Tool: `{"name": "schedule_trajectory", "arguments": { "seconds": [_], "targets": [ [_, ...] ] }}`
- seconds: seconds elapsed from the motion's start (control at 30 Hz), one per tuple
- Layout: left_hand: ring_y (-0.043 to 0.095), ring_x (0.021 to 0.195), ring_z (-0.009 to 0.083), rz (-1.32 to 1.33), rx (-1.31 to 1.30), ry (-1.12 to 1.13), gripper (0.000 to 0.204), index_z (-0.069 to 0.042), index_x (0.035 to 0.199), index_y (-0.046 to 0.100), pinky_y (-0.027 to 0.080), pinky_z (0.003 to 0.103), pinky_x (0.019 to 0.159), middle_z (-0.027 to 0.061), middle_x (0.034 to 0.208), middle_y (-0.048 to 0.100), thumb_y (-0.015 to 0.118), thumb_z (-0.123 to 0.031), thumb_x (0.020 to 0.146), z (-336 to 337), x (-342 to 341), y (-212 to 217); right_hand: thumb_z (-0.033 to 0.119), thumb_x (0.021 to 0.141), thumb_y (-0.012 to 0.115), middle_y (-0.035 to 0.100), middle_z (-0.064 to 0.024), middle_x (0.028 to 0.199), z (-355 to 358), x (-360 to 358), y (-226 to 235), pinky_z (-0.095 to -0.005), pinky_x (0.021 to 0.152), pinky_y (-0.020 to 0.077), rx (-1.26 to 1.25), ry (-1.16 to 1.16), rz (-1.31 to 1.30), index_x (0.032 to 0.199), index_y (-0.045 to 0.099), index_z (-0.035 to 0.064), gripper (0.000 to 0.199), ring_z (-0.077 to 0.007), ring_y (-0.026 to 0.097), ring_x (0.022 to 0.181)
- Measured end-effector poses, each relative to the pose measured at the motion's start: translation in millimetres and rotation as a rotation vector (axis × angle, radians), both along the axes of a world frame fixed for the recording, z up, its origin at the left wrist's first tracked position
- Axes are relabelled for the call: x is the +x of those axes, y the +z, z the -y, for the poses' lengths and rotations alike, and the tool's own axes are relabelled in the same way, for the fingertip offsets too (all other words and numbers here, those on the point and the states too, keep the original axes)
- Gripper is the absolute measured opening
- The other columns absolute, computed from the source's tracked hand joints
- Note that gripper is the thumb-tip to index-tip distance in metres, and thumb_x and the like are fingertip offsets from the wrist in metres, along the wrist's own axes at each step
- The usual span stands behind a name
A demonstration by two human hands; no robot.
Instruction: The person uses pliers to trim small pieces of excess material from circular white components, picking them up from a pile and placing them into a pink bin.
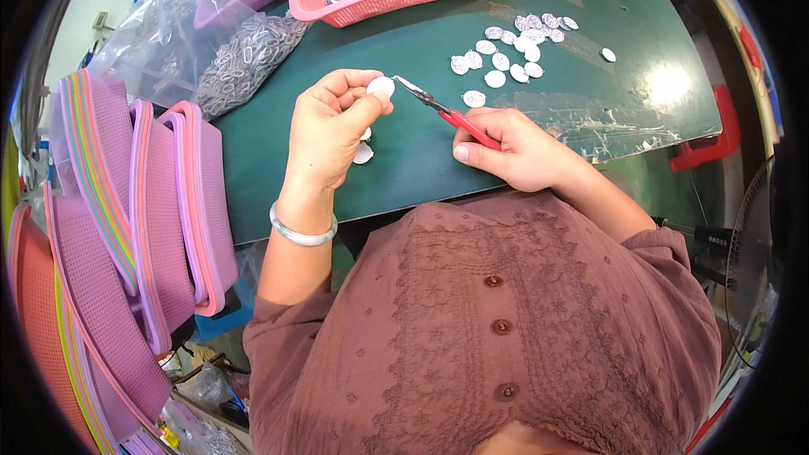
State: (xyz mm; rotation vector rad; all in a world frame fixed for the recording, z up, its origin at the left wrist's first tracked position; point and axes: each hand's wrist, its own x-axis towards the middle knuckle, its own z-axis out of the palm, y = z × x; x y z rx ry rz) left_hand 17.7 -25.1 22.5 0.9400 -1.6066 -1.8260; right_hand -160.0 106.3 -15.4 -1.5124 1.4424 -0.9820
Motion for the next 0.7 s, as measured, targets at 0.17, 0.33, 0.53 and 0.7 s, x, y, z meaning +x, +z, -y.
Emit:
{"name": "schedule_trajectory", "arguments": {
  "seconds": [0.17, 0.33, 0.53, 0.7],
  "targets": [
    [0.048, 0.054, 0.0025, 0.003, -0.053, 0.036, 0.016, 0.002, 0.092, 0.056, 0.033, 0.013, 0.046, 0.0044, 0.073, 0.060, 0.057, 0.000, 0.076, -7.7, -4.0, 2.1, 0.020, 0.081, 0.059, 0.053, -0.0122, 0.067, -0.8, 2.3, 2.0, -0.0337, 0.058, 0.0411, -0.061, 0.002, -0.079, 0.074, 0.055, -0.0012, 0.023, -0.0244, 0.052, 0.063],
    [0.049, 0.055, 0.0030, 0.058, -0.089, 0.039, 0.015, 0.003, 0.090, 0.055, 0.033, 0.014, 0.045, 0.0035, 0.071, 0.058, 0.055, 0.001, 0.075, -9.5, -3.9, 4.0, 0.019, 0.081, 0.058, 0.052, -0.0148, 0.067, -0.9, 5.3, 5.9, -0.0361, 0.060, 0.0415, -0.084, -0.001, -0.129, 0.072, 0.053, -0.0022, 0.024, -0.0288, 0.051, 0.064],
    [0.047, 0.053, 0.0025, 0.048, -0.089, 0.068, 0.013, 0.003, 0.089, 0.056, 0.030, 0.014, 0.044, 0.0027, 0.068, 0.057, 0.057, 0.000, 0.076, -11.2, -5.8, 3.3, 0.018, 0.082, 0.056, 0.051, -0.0156, 0.068, -1.4, 6.9, 10.7, -0.0383, 0.061, 0.0416, -0.086, 0.002, -0.204, 0.072, 0.053, -0.0026, 0.023, -0.0314, 0.051, 0.066],
    [0.041, 0.048, 0.0016, 0.054, -0.054, 0.070, 0.013, 0.002, 0.088, 0.056, 0.027, 0.015, 0.042, 0.0020, 0.066, 0.055, 0.061, -0.005, 0.078, -10.7, -4.9, 3.2, 0.014, 0.084, 0.055, 0.045, -0.0116, 0.064, -2.1, 9.2, 7.1, -0.0353, 0.057, 0.0372, -0.132, -0.017, -0.225, 0.068, 0.046, -0.0027, 0.025, -0.0257, 0.044, 0.061]
  ]
}}
